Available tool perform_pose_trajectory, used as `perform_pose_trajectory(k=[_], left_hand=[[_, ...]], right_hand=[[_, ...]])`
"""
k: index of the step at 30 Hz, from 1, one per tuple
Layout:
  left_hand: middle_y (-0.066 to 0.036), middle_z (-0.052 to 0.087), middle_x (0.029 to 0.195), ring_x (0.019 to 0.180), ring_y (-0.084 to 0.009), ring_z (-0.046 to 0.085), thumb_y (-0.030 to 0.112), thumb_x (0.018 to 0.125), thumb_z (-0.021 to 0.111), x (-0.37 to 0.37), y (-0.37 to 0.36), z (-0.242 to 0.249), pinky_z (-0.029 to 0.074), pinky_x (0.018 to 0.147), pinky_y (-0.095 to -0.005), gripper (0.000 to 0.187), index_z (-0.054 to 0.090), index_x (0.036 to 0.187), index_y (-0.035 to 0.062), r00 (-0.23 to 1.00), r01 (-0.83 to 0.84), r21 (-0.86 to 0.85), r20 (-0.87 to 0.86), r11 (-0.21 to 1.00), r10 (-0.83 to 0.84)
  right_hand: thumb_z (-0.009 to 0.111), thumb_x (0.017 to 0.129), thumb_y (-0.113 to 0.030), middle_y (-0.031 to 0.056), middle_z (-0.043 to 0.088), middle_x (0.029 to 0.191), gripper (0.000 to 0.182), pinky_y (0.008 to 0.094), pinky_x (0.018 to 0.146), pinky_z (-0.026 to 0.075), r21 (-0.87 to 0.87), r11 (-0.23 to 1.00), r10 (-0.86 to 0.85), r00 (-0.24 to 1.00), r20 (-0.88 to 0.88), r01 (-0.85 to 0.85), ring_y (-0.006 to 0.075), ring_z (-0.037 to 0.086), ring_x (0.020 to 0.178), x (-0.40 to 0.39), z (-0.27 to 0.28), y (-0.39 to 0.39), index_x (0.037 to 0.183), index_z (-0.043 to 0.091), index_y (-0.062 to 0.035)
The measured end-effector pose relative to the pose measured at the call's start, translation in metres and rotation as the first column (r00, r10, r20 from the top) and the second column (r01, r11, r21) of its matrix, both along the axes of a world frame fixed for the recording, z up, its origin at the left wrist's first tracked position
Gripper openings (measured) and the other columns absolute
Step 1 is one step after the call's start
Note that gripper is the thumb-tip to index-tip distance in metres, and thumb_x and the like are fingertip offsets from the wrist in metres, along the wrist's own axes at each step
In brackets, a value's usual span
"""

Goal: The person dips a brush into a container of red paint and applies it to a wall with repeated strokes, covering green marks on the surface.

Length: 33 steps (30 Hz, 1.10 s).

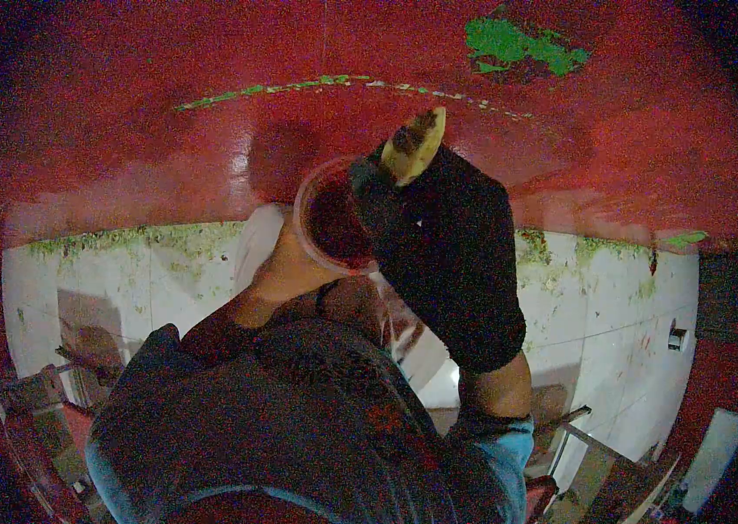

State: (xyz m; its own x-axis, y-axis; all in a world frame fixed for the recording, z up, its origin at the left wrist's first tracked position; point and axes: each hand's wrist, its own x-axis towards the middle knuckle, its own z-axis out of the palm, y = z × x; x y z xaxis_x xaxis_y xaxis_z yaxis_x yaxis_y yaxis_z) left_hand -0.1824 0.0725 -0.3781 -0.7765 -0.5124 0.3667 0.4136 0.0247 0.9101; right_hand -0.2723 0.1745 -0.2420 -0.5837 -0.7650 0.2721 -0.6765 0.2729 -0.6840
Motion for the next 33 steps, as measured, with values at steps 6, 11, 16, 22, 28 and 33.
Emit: perform_pose_trajectory(k=[6,11,16,22,28,33], left_hand=[[-0.010,0.048,0.119,0.111,-0.0191,0.047,0.009,0.049,0.085,0.000,-0.002,0.000,0.036,0.096,-0.0339,0.087,0.039,0.122,0.0025,1.000,-0.008,-0.031,0.006,0.999,0.008],[-0.010,0.048,0.120,0.111,-0.0198,0.047,0.009,0.048,0.085,-0.002,0.000,-0.004,0.036,0.096,-0.0339,0.089,0.038,0.123,0.0024,1.000,0.005,0.002,-0.021,1.000,-0.005],[-0.010,0.047,0.121,0.112,-0.0191,0.046,0.010,0.048,0.085,0.000,-0.002,-0.004,0.036,0.097,-0.0337,0.090,0.037,0.124,0.0028,1.000,-0.013,-0.035,-0.004,0.999,0.013],[-0.010,0.048,0.119,0.111,-0.0189,0.046,0.010,0.049,0.085,-0.001,0.001,-0.001,0.036,0.096,-0.0333,0.087,0.039,0.123,0.0035,1.000,0.023,0.057,-0.015,0.998,-0.023],[-0.010,0.048,0.120,0.112,-0.0196,0.046,0.011,0.050,0.084,-0.002,0.000,0.001,0.036,0.097,-0.0341,0.087,0.038,0.123,0.0029,1.000,-0.021,-0.044,0.009,0.999,0.022],[-0.011,0.047,0.121,0.112,-0.0198,0.046,0.011,0.049,0.084,0.002,-0.002,0.002,0.036,0.097,-0.0342,0.088,0.037,0.123,0.0026,0.997,-0.076,-0.089,0.022,0.993,0.079]], right_hand=[[0.060,0.081,-0.013,0.0070,0.063,0.076,0.014,0.0254,0.062,0.046,0.030,0.999,0.042,0.991,-0.130,-0.039,0.0096,0.059,0.070,-0.001,-0.003,-0.002,0.087,0.061,-0.0002],[0.060,0.081,-0.013,0.0063,0.063,0.074,0.013,0.0250,0.061,0.046,0.048,0.999,0.015,0.999,-0.044,-0.013,0.0086,0.058,0.068,0.000,-0.004,-0.003,0.086,0.061,-0.0012],[0.061,0.081,-0.012,0.0055,0.063,0.075,0.012,0.0249,0.061,0.046,0.018,0.993,0.116,0.968,-0.222,-0.115,0.0084,0.058,0.069,-0.005,-0.010,-0.002,0.086,0.060,-0.0012],[0.061,0.080,-0.012,0.0052,0.063,0.075,0.013,0.0249,0.062,0.046,-0.001,1.000,0.031,0.999,-0.012,-0.031,0.0079,0.057,0.069,-0.001,-0.007,-0.001,0.087,0.060,-0.0008],[0.059,0.082,-0.015,0.0050,0.063,0.074,0.014,0.0255,0.061,0.046,0.076,0.990,0.140,0.915,-0.378,-0.120,0.0099,0.058,0.067,-0.006,-0.009,0.000,0.086,0.060,-0.0014],[0.056,0.083,-0.019,0.0078,0.063,0.074,0.019,0.0287,0.062,0.046,-0.027,1.000,0.001,0.998,-0.059,-0.002,0.0155,0.060,0.065,-0.021,-0.003,0.013,0.087,0.060,-0.0008]])
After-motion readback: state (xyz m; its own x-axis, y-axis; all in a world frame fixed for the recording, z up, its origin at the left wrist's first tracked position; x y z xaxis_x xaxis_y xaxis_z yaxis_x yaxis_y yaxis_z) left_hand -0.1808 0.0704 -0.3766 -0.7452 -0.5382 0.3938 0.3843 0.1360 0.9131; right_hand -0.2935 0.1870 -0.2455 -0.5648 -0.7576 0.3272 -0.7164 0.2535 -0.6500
